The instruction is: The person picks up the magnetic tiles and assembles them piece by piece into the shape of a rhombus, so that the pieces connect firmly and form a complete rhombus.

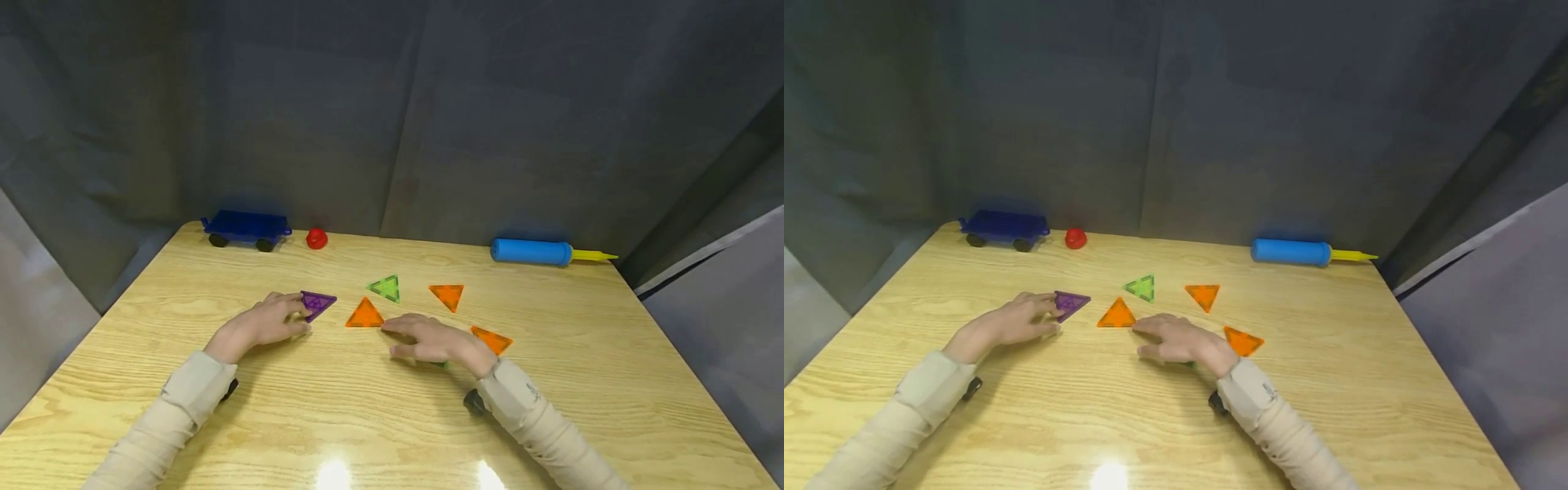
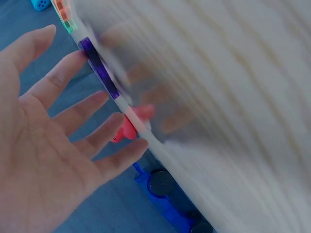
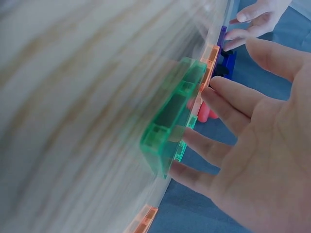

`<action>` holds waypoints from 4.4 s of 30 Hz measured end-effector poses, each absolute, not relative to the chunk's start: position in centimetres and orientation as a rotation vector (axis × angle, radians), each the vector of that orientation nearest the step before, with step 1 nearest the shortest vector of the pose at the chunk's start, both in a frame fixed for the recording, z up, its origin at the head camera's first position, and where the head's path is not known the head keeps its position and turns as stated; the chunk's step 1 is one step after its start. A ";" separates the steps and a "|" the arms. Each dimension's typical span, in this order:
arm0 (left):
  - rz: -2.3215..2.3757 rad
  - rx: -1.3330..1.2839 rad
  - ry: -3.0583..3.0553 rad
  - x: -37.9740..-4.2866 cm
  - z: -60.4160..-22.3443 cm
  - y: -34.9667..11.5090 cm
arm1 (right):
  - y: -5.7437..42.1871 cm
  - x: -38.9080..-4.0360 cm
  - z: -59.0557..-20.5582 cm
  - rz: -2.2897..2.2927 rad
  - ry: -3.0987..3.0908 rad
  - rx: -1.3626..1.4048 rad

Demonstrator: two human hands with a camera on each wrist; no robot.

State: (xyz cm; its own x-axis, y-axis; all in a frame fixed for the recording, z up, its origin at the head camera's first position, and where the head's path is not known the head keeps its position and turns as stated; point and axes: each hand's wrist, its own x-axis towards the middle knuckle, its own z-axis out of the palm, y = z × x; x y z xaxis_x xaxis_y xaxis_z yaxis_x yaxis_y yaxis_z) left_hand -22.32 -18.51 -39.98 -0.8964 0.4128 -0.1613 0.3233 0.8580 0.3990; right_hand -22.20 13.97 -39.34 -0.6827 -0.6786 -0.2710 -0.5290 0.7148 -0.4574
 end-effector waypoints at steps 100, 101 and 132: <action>0.631 0.806 2.736 -21.5 -39.7 -14.5 | 11.0 -22.1 -40.2 -0.747 2.573 -0.911; 0.635 0.823 2.741 -21.5 -39.7 -14.5 | 11.0 -22.1 -40.2 -0.760 2.568 -0.923; 0.966 0.979 2.609 -21.7 -40.0 -12.8 | 11.1 -22.1 -40.7 -0.925 2.463 -1.063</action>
